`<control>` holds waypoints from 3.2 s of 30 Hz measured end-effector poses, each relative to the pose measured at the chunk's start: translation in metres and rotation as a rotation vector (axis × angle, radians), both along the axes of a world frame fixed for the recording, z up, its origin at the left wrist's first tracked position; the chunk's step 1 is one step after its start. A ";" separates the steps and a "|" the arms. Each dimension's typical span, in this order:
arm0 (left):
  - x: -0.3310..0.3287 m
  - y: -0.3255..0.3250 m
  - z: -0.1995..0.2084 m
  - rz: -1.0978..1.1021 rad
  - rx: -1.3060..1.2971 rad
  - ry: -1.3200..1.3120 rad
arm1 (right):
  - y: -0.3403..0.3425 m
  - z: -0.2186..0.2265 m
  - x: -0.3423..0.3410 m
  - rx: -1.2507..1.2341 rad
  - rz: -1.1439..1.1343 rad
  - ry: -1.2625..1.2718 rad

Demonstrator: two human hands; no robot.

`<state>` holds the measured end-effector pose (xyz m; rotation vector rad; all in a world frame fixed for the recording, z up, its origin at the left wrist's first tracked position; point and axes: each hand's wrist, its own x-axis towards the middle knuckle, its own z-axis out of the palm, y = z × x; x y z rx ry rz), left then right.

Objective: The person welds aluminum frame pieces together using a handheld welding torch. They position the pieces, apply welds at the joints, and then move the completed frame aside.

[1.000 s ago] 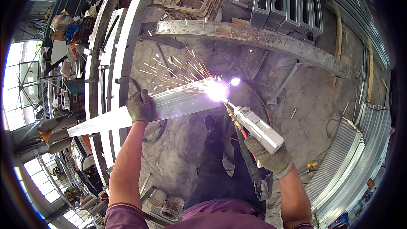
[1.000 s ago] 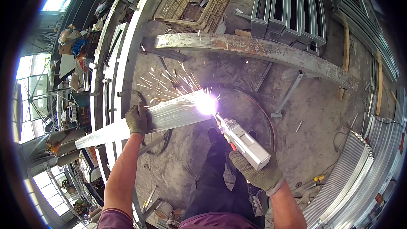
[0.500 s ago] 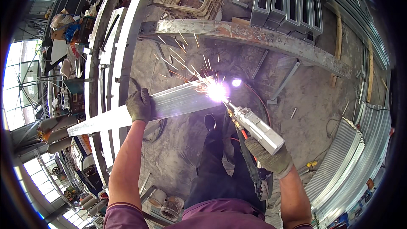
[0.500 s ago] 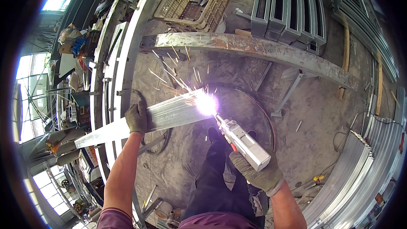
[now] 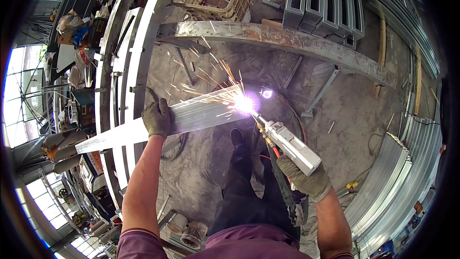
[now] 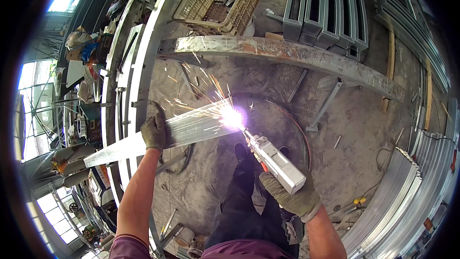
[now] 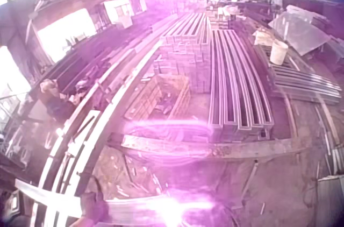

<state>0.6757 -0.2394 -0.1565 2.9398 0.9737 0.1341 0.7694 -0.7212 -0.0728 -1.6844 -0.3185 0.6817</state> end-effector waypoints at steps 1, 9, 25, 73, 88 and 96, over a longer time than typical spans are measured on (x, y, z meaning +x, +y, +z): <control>0.000 0.000 0.000 0.002 0.005 0.004 | -0.001 0.000 0.000 0.001 0.004 -0.002; 0.002 -0.002 0.000 -0.001 0.015 0.013 | -0.002 0.001 -0.001 -0.011 0.006 0.029; 0.002 -0.001 -0.001 0.009 0.012 -0.004 | -0.004 -0.001 -0.002 -0.017 0.037 -0.003; 0.009 0.004 -0.002 -0.009 0.000 0.031 | -0.003 0.002 -0.002 -0.027 0.033 -0.008; 0.013 0.002 -0.002 0.028 -0.038 0.011 | -0.004 0.006 0.000 -0.056 0.057 -0.009; 0.011 0.009 -0.009 0.011 0.013 0.030 | -0.005 0.001 -0.001 -0.058 0.058 -0.040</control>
